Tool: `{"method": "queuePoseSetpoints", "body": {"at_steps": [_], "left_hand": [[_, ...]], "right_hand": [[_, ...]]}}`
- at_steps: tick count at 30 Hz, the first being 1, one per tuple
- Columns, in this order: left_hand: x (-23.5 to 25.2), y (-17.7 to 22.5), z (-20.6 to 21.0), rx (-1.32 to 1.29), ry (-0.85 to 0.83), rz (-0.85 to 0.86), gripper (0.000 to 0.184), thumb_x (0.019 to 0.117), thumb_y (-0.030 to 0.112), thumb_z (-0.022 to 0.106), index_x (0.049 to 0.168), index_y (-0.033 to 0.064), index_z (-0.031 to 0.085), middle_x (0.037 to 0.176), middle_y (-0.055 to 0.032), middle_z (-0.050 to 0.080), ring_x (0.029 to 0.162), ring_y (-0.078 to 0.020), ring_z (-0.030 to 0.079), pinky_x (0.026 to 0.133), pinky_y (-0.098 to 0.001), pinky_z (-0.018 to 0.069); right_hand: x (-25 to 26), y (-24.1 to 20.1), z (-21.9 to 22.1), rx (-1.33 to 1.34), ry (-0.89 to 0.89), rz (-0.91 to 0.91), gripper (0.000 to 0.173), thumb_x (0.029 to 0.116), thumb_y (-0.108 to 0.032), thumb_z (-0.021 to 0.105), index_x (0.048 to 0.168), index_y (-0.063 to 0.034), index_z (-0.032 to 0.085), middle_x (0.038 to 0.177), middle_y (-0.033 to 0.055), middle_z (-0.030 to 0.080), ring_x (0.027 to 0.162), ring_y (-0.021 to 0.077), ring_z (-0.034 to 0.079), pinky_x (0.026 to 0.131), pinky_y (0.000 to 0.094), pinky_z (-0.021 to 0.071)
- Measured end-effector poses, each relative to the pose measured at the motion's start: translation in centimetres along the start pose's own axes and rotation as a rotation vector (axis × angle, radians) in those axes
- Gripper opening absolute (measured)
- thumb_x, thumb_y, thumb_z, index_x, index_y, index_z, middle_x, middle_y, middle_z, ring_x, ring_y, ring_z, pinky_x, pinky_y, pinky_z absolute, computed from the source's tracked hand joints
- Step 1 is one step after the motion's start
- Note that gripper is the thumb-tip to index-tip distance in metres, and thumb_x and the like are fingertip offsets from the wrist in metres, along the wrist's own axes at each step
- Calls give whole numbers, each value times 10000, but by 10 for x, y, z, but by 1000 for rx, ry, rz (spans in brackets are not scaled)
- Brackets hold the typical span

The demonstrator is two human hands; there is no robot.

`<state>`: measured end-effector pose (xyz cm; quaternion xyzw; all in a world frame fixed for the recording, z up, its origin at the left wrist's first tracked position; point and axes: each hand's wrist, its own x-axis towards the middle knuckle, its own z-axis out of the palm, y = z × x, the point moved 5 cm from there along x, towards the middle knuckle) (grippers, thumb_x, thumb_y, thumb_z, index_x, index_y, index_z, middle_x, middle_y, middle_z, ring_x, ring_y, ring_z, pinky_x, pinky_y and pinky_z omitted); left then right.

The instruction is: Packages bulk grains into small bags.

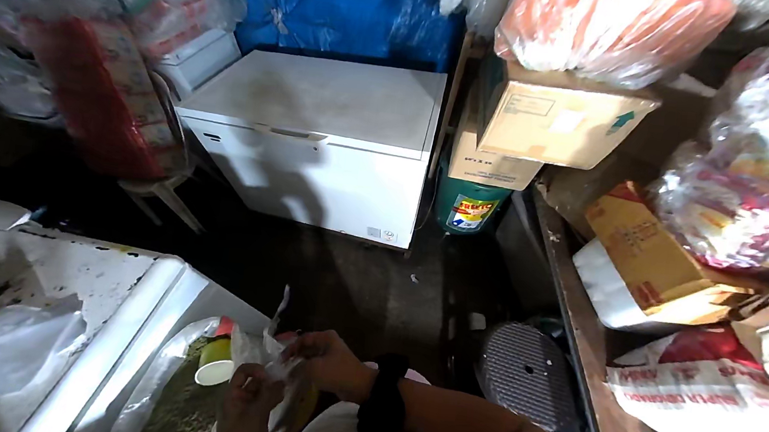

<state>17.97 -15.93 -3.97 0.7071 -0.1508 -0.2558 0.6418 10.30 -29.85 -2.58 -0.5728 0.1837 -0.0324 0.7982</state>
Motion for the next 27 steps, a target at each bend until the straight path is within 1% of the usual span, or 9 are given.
{"method": "queuePoseSetpoints", "body": {"at_steps": [2, 4, 6, 8, 14, 18, 20, 24, 27], "left_hand": [[5, -2, -4, -25, 102, -63, 189, 905, -92, 568, 1005, 50, 495, 711, 49, 599, 569, -37, 601, 561, -234, 561], [7, -2, -6, -70, 139, -141, 169, 966, -56, 546, 1113, 17, 507, 842, -2, 608, 638, -67, 624, 596, -262, 580], [3, 0, 0, -156, 144, -140, 197, 975, -70, 524, 1157, 4, 532, 907, -2, 640, 728, -77, 659, 663, -277, 597], [-2, 4, 8, -273, 126, -59, 182, 979, -91, 500, 1076, 48, 565, 876, 42, 708, 775, -65, 707, 720, -265, 624], [0, 0, 13, -459, -97, -17, 258, 955, 11, 517, 871, 204, 666, 765, 78, 702, 708, -61, 682, 742, -290, 614], [6, 3, 7, -37, -22, 104, 248, 816, -69, 647, 995, 62, 539, 771, 84, 606, 676, -8, 615, 653, -212, 563], [7, 3, 6, -58, 58, 43, 322, 802, -116, 620, 1060, 36, 500, 831, 56, 649, 715, -21, 655, 669, -228, 589], [8, 0, 4, -99, 114, -21, 345, 828, -105, 630, 1132, 26, 532, 809, 43, 649, 673, -38, 650, 606, -237, 582], [10, -1, 0, -131, 175, -33, 237, 886, -73, 606, 1111, -1, 584, 899, -6, 670, 714, -72, 663, 623, -265, 593]], "right_hand": [[0, -6, 1, -24, -74, -27, 259, 931, 34, 599, 1187, 44, 632, 824, 14, 624, 681, 36, 564, 667, 233, 512], [0, -14, 1, -168, -80, -113, 368, 883, 45, 644, 1247, 54, 593, 747, 35, 557, 620, 75, 498, 619, 266, 476], [-2, -18, 3, -353, 55, -194, 409, 877, 8, 697, 1267, 63, 586, 826, 161, 620, 682, 219, 576, 668, 396, 519], [-1, -19, 0, -443, 174, -198, 409, 921, -42, 675, 1306, 43, 568, 966, 229, 682, 810, 321, 674, 771, 504, 564], [6, -13, -13, -275, 295, -217, 402, 942, -3, 618, 1334, 55, 552, 1008, 180, 670, 859, 215, 659, 799, 382, 566], [5, -4, -3, -4, 108, -50, 330, 925, 54, 631, 1253, 59, 597, 999, 98, 674, 781, 71, 610, 703, 252, 530], [7, -3, 0, 7, -22, -68, 274, 929, 49, 640, 1202, 63, 617, 953, 61, 660, 762, 42, 590, 702, 228, 520], [16, -9, 2, -200, -50, -263, 330, 837, 68, 676, 1154, 83, 584, 830, 71, 569, 701, 95, 533, 663, 266, 490], [18, -19, 11, -413, 77, -267, 317, 856, 29, 683, 1155, 83, 593, 842, 162, 627, 725, 218, 604, 684, 383, 533]]}}
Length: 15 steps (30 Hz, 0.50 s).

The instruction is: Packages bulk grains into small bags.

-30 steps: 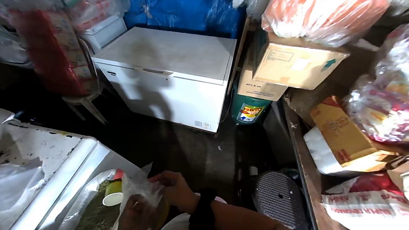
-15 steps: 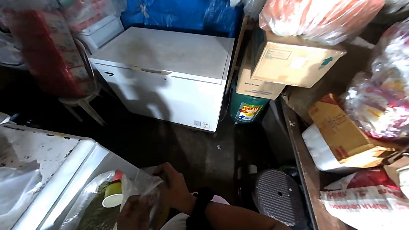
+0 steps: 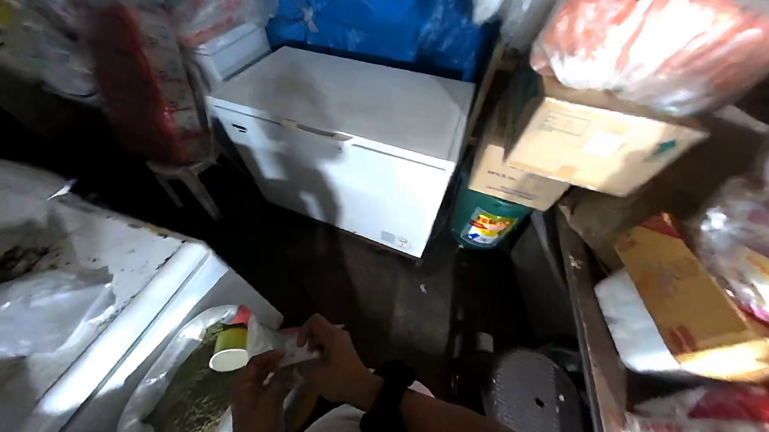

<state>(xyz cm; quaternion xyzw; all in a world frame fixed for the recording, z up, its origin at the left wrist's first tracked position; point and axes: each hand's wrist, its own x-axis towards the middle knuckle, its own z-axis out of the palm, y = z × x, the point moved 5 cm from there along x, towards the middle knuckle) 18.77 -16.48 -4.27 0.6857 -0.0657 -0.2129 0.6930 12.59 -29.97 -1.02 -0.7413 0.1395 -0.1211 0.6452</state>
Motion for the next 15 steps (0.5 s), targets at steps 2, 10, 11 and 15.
{"method": "queuePoseSetpoints", "body": {"at_steps": [2, 10, 11, 15], "left_hand": [[0, 6, -8, -41, 63, 50, 199, 883, -88, 617, 1069, -20, 602, 934, -27, 682, 737, -93, 686, 654, -290, 619], [2, 15, -55, -161, 105, 357, 395, 813, -33, 688, 1184, 16, 565, 936, -19, 689, 805, -98, 671, 725, -281, 590], [3, 15, -64, -75, 218, 362, 484, 786, -41, 677, 1243, -33, 516, 943, -38, 675, 797, -94, 663, 716, -276, 584], [-9, 2, -104, 167, 648, 472, 380, 745, -13, 706, 1070, -91, 526, 932, -80, 635, 800, -62, 650, 733, -240, 583]], "right_hand": [[6, -9, 3, -124, 18, 62, 351, 879, -23, 699, 1206, 55, 598, 858, 165, 667, 741, 251, 652, 699, 433, 562], [76, -8, 55, -230, -99, -188, 358, 812, 10, 702, 1166, 51, 667, 999, 156, 697, 823, 222, 678, 742, 382, 589], [82, -7, 66, -166, -183, -172, 361, 791, 22, 717, 1148, 45, 670, 959, 116, 712, 802, 175, 682, 729, 343, 589], [94, 5, 106, 74, -605, 144, 360, 780, 31, 783, 1129, 21, 690, 927, 67, 732, 777, 113, 690, 700, 283, 603]]}}
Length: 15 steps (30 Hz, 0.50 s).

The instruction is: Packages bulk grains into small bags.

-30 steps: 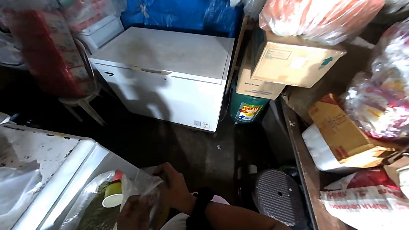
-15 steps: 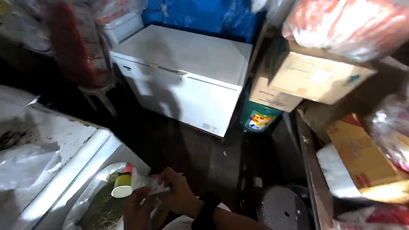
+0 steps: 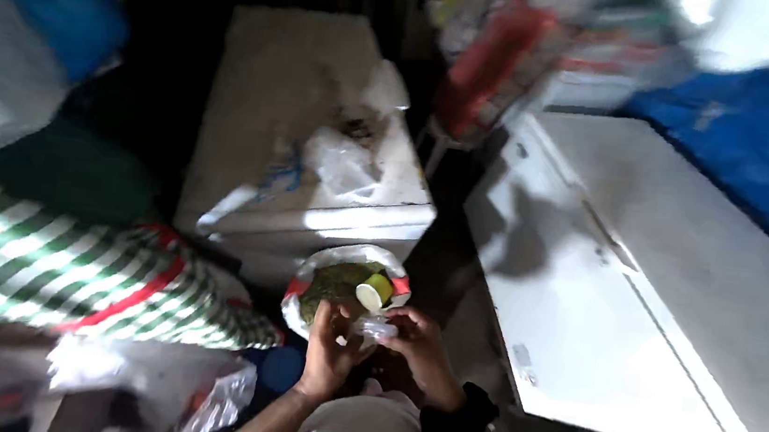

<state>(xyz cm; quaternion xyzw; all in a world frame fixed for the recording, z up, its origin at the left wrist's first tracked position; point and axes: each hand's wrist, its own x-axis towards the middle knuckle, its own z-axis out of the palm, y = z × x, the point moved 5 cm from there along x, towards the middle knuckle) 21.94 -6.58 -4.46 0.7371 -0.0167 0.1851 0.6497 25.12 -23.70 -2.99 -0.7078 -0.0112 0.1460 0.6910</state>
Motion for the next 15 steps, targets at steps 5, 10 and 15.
{"method": "queuePoseSetpoints", "body": {"at_steps": [5, 10, 15], "left_hand": [[-11, -13, -41, 420, 91, 414, 124, 931, 43, 627, 812, 31, 662, 982, -135, 713, 947, -165, 705, 856, -268, 596], [-14, -22, -79, 602, 457, 188, 123, 863, 2, 621, 844, -33, 737, 939, -155, 764, 854, -173, 748, 802, -301, 614], [-31, -17, -93, 476, 659, 37, 150, 881, -37, 593, 881, -55, 742, 1055, -172, 743, 942, -119, 725, 826, -239, 599]], "right_hand": [[59, 9, 6, -37, -452, 68, 306, 858, -36, 738, 1154, 8, 673, 980, 57, 725, 767, 133, 697, 695, 318, 620], [165, 74, -6, -942, -508, 83, 487, 932, -265, 748, 1309, 24, 637, 1281, 276, 640, 1205, 398, 614, 1074, 540, 462], [179, 117, 29, -1212, -716, 171, 651, 918, -282, 747, 1501, -101, 523, 1424, 221, 587, 1357, 382, 527, 1160, 544, 389]]}}
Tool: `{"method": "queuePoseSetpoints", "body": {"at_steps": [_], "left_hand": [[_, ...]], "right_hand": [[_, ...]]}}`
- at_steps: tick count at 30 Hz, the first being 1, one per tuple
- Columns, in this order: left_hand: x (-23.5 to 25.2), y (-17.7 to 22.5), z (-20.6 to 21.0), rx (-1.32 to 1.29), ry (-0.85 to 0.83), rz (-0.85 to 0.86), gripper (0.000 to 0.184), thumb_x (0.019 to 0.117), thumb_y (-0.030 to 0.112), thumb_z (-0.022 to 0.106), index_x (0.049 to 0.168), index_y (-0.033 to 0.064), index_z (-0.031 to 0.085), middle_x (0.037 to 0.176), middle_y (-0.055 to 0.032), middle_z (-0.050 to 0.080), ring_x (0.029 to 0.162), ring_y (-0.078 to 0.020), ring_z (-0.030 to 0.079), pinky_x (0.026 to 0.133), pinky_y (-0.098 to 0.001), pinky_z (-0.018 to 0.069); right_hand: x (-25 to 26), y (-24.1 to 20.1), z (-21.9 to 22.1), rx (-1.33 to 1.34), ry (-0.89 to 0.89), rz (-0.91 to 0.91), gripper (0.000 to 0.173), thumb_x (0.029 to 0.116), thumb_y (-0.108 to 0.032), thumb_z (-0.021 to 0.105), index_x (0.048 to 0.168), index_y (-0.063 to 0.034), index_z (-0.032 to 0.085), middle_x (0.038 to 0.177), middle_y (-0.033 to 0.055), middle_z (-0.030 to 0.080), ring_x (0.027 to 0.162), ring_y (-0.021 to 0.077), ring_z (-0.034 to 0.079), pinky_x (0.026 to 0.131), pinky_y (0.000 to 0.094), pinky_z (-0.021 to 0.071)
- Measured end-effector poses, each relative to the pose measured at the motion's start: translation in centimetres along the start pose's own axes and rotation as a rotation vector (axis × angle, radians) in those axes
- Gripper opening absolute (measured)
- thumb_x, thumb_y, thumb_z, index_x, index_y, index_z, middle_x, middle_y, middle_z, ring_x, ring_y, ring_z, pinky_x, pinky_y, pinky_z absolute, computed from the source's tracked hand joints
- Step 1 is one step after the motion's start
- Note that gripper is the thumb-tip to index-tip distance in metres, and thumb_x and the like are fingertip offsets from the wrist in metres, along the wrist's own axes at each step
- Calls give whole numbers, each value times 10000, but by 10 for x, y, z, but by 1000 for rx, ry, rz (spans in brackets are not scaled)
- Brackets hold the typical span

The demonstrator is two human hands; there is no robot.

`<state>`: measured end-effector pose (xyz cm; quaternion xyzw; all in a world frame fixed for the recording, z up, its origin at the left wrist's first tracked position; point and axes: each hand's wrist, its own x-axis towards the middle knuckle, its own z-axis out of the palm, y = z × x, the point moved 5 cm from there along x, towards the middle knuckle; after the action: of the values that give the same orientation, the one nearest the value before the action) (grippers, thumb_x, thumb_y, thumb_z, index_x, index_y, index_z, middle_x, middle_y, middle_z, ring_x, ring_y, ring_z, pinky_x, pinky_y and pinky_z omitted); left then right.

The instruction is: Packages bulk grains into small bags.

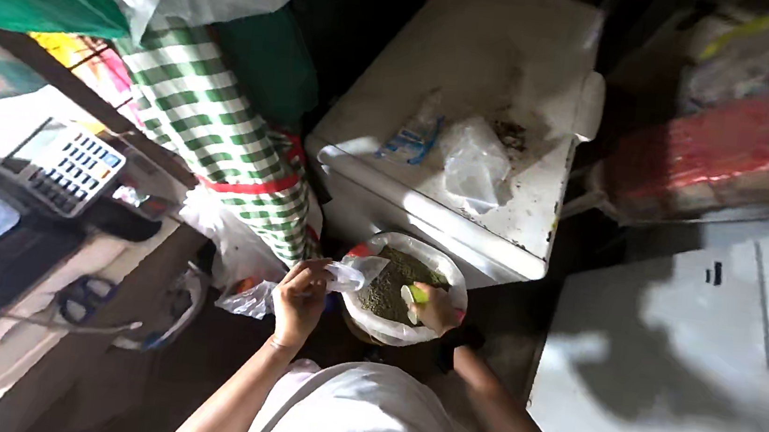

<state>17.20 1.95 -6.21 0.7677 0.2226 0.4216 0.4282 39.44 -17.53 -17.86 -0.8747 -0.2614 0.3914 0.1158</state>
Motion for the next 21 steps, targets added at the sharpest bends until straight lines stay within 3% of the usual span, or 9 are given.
{"method": "queuePoseSetpoints", "body": {"at_steps": [2, 4, 7, 10, 14, 17, 21], "left_hand": [[-10, -1, -7, -34, 62, -140, 159, 925, -40, 588, 962, -79, 738, 1097, -174, 720, 901, -107, 731, 754, -250, 630], [-21, -3, -11, -78, 123, -256, 227, 985, 17, 568, 1129, -113, 684, 1163, -187, 669, 874, -111, 723, 703, -270, 644], [-34, -4, -9, -109, 141, -336, 374, 1026, 125, 545, 1315, -109, 590, 1325, -214, 583, 988, -131, 702, 748, -279, 636], [-37, -1, 0, -81, 146, -350, 339, 1037, 102, 525, 1288, -106, 617, 1296, -222, 605, 964, -130, 709, 752, -276, 635], [-32, -4, 14, -54, 65, -400, 352, 964, 25, 632, 1300, -80, 623, 1265, -219, 621, 810, -137, 722, 678, -290, 642], [-28, -10, 35, -32, -65, -458, 355, 957, 64, 660, 1289, -60, 641, 1252, -207, 642, 790, -150, 721, 717, -303, 637], [-23, -23, 65, -14, -185, -591, 309, 1054, 155, 550, 1267, -39, 661, 1284, -210, 641, 909, -212, 741, 790, -361, 644]], "right_hand": [[1, -19, -8, -56, 25, -64, 643, 892, -224, 746, 1491, -112, 540, 1425, 231, 578, 1346, 392, 529, 1144, 546, 406], [5, -35, -19, -97, 93, -118, 689, 901, -182, 721, 1544, -155, 476, 1492, 253, 503, 1373, 421, 495, 1138, 558, 412], [19, -48, -14, -210, 217, -270, 677, 910, -117, 678, 1551, -175, 469, 1535, 263, 448, 1389, 422, 483, 1136, 515, 428], [26, -48, 14, -196, 119, -383, 728, 833, -56, 733, 1520, -122, 502, 1494, 318, 449, 1364, 470, 473, 1126, 534, 435], [16, -46, 31, -244, -103, -345, 777, 758, -46, 801, 1484, -160, 549, 1451, 262, 510, 1312, 412, 538, 1095, 526, 466], [25, -33, 31, -199, -228, -369, 715, 771, -58, 785, 1451, -133, 577, 1392, 231, 586, 1297, 382, 562, 1095, 552, 452], [41, -8, 24, 77, -334, -388, 570, 833, -12, 735, 1389, -76, 625, 1358, 194, 635, 1274, 324, 600, 1096, 520, 461]]}}
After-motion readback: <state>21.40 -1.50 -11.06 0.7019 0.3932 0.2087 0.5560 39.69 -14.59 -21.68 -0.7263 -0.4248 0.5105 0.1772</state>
